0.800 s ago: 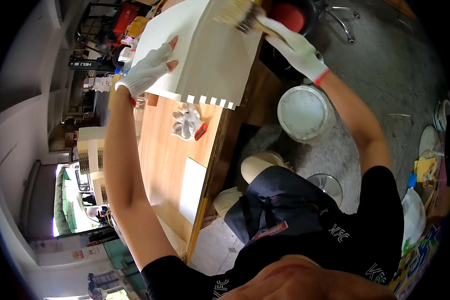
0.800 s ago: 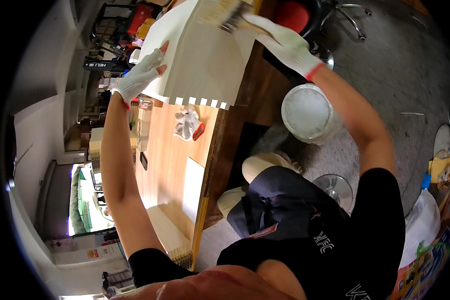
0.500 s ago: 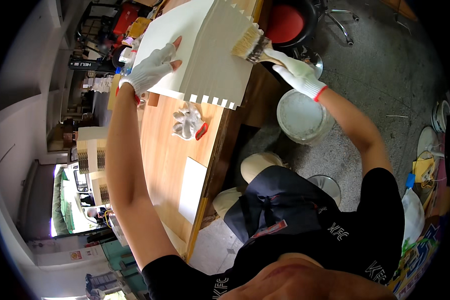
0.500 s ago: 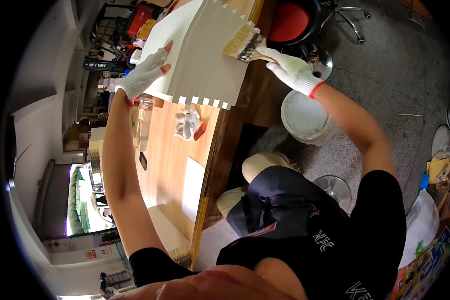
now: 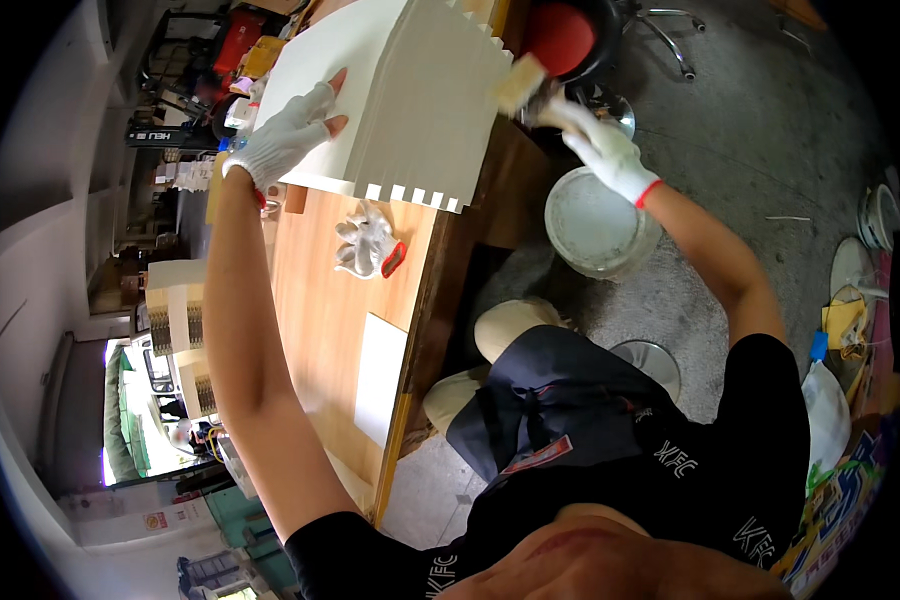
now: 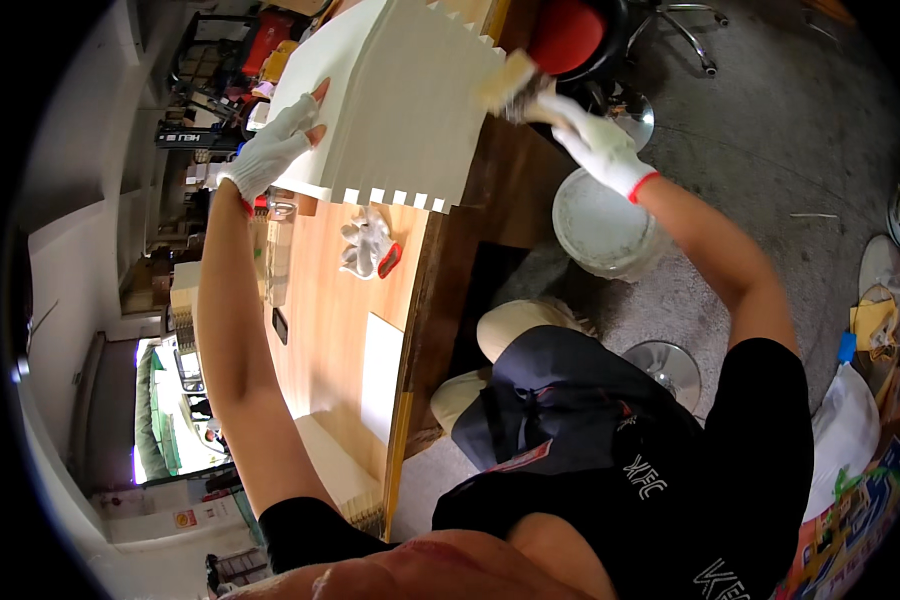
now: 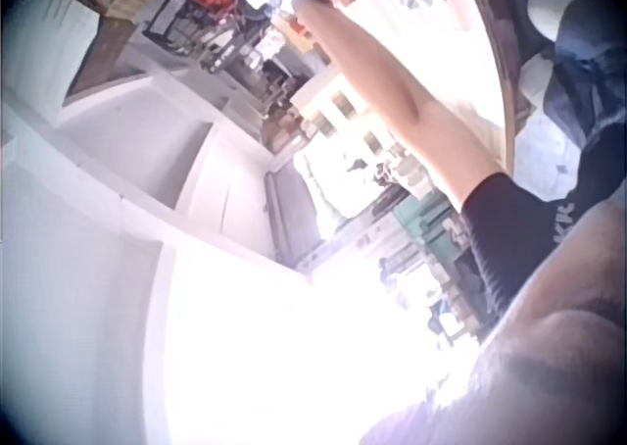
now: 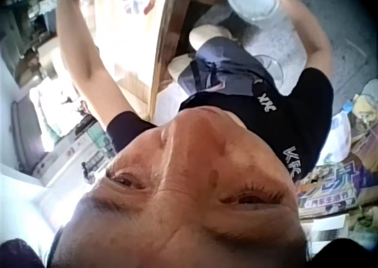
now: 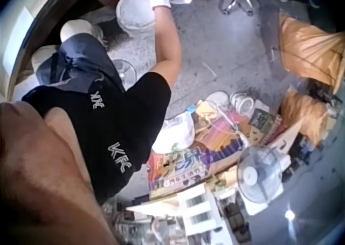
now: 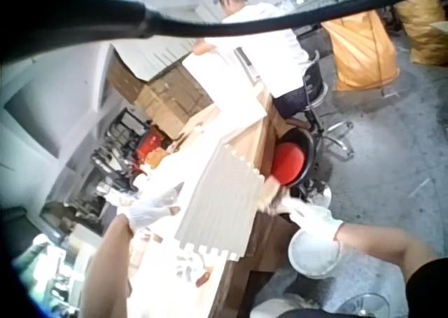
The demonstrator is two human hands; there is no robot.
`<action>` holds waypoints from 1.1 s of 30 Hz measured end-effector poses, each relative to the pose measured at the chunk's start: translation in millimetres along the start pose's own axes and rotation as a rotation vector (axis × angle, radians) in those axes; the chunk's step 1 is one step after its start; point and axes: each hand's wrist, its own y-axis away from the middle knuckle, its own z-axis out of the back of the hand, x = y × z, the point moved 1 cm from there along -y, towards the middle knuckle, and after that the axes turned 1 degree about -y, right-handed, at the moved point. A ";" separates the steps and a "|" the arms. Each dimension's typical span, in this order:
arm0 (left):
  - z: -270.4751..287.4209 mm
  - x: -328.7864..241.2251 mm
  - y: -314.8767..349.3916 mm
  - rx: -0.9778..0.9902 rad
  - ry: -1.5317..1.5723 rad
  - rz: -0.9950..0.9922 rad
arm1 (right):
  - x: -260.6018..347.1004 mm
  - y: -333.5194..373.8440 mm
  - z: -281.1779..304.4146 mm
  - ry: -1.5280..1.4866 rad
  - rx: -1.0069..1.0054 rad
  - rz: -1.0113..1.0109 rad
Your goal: The person applies a liquid to the edges of stacked paper products using a brush and moves the stacks on a workbench.
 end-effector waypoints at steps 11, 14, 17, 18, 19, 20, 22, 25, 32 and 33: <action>4.1 12.8 -6.9 0.013 -0.028 -0.096 | 84.1 114.2 -105.3 -0.461 0.253 -0.097; 0.8 22.9 5.6 -0.019 -0.035 -0.091 | 102.5 52.3 -64.1 -0.675 0.102 -0.293; 7.0 7.1 1.8 0.017 -0.031 -0.071 | 121.2 3.2 -56.9 -0.677 0.063 -0.447; 8.2 0.5 -1.5 0.031 -0.053 -0.019 | 124.0 4.8 -71.0 -0.620 0.054 -0.435; 6.6 -1.2 -6.4 0.041 -0.065 0.031 | 126.5 34.1 -89.3 -0.597 0.066 -0.383; 5.5 -1.5 -7.8 0.030 -0.079 0.027 | 131.2 63.8 -107.9 -0.579 0.081 -0.327; 2.7 6.0 -3.9 -0.008 -0.108 -0.028 | 125.4 115.2 -110.5 -0.444 0.285 -0.278; 0.6 20.8 -1.0 -0.061 -0.117 -0.128 | 107.1 143.3 -94.4 -0.400 0.269 -0.033; 5.6 3.0 -0.8 -0.014 -0.077 -0.106 | 154.3 65.9 -101.8 -0.562 0.018 -0.285; 7.0 -0.7 -4.5 -0.012 -0.087 -0.107 | 152.4 85.7 -116.1 -0.549 -0.001 -0.186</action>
